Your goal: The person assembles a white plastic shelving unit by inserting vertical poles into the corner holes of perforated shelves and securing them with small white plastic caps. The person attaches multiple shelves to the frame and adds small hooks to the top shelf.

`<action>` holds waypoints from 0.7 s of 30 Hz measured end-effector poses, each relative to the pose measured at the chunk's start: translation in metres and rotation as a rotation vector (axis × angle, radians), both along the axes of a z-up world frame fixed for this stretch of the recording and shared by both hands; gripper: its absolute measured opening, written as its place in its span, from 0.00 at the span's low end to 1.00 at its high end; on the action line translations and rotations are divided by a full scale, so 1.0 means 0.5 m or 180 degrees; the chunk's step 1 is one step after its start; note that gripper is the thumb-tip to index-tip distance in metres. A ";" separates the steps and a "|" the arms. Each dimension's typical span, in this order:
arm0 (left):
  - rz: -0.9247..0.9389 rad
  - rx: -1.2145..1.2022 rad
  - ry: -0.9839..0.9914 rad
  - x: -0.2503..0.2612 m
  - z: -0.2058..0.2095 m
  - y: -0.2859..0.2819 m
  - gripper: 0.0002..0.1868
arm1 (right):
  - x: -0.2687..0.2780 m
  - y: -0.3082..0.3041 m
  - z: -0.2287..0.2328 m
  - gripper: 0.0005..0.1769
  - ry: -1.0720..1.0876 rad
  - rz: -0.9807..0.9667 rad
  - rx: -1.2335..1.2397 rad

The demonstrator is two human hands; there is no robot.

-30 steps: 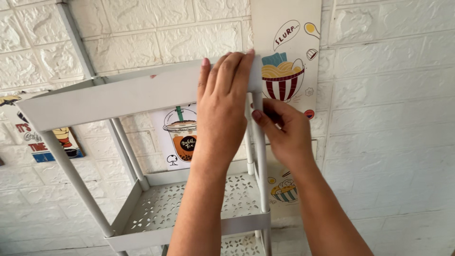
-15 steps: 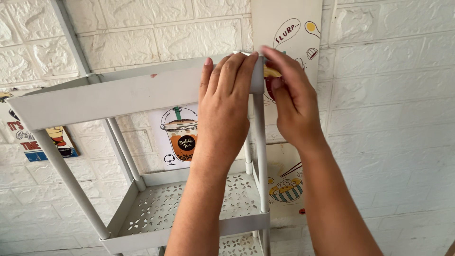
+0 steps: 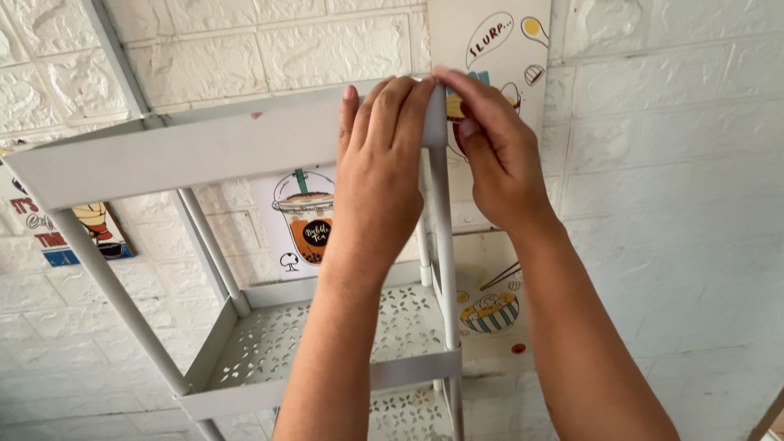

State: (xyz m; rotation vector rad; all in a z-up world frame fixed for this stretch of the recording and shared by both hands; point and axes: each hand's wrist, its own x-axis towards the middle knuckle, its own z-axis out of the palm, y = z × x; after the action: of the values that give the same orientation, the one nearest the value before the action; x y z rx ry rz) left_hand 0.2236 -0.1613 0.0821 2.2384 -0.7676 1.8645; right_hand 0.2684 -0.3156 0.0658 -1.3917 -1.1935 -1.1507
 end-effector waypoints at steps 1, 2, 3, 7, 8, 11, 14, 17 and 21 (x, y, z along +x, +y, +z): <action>-0.0004 0.0019 0.0055 -0.002 -0.001 0.005 0.34 | 0.007 -0.006 -0.013 0.23 0.0224 0.0193 0.0022; -0.0011 0.0019 0.0032 -0.005 -0.005 0.011 0.34 | 0.015 -0.010 -0.029 0.25 0.0441 0.0390 0.0040; -0.0018 0.0020 0.0010 -0.010 -0.009 0.018 0.33 | 0.023 -0.015 -0.047 0.27 0.0658 0.0586 0.0060; -0.0296 -0.0404 0.0031 -0.058 -0.063 0.067 0.31 | 0.052 -0.025 -0.137 0.20 0.1574 0.0461 0.0004; -0.0320 -0.0480 0.0126 -0.067 -0.086 0.066 0.30 | 0.049 -0.024 -0.168 0.20 0.1701 0.0692 -0.0061; -0.0519 -0.0702 0.0499 -0.088 -0.170 0.056 0.27 | 0.036 -0.029 -0.246 0.18 0.2090 0.0464 -0.0467; -0.0611 -0.0847 0.1156 -0.112 -0.274 0.028 0.32 | 0.023 -0.024 -0.297 0.19 0.2349 0.0735 -0.0710; -0.0404 -0.0920 0.1438 -0.105 -0.354 0.011 0.32 | 0.017 -0.005 -0.319 0.17 0.2716 0.0540 -0.0353; -0.0328 -0.0866 0.1630 -0.091 -0.432 0.010 0.28 | 0.000 0.016 -0.325 0.15 0.2278 0.0294 -0.0023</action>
State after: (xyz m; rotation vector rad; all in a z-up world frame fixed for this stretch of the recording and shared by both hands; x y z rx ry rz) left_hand 0.1781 -0.1563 -0.1338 2.2898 -0.4934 1.1798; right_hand 0.2683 -0.3077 -0.0968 -1.5469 -0.7298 -0.4985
